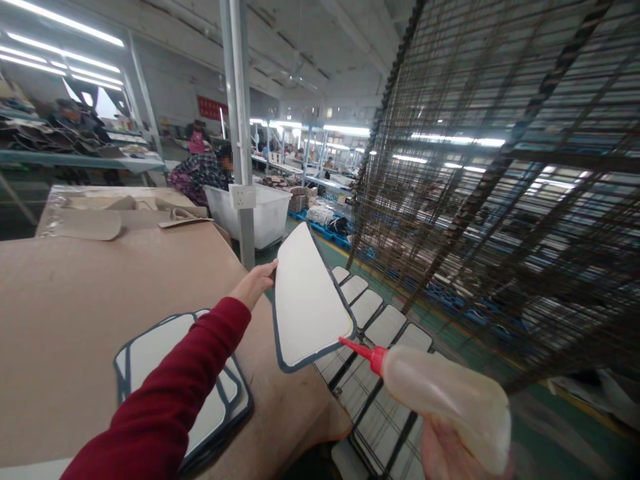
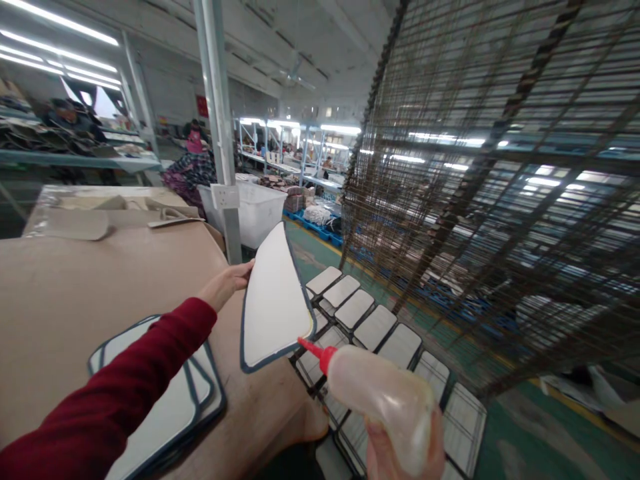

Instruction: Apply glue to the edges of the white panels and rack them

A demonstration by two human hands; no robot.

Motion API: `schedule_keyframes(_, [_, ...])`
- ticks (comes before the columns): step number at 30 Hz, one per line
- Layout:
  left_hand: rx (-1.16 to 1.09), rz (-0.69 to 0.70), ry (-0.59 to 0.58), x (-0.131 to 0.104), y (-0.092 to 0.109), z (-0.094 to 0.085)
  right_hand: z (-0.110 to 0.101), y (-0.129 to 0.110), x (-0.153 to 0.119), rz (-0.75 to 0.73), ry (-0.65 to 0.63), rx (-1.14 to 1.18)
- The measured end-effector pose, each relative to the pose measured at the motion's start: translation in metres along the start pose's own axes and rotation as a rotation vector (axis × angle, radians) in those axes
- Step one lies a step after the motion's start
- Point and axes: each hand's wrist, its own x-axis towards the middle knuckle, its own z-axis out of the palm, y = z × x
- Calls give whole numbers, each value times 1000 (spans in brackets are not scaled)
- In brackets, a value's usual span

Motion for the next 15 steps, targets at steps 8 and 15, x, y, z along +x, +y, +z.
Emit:
schedule_keyframes(8, [-10,-19,-10,4,-3,3,13,3,-7,18,63,9])
schedule_keyframes(15, [-28,7,-75,14,-7,9,28,4,-15,150,43,93])
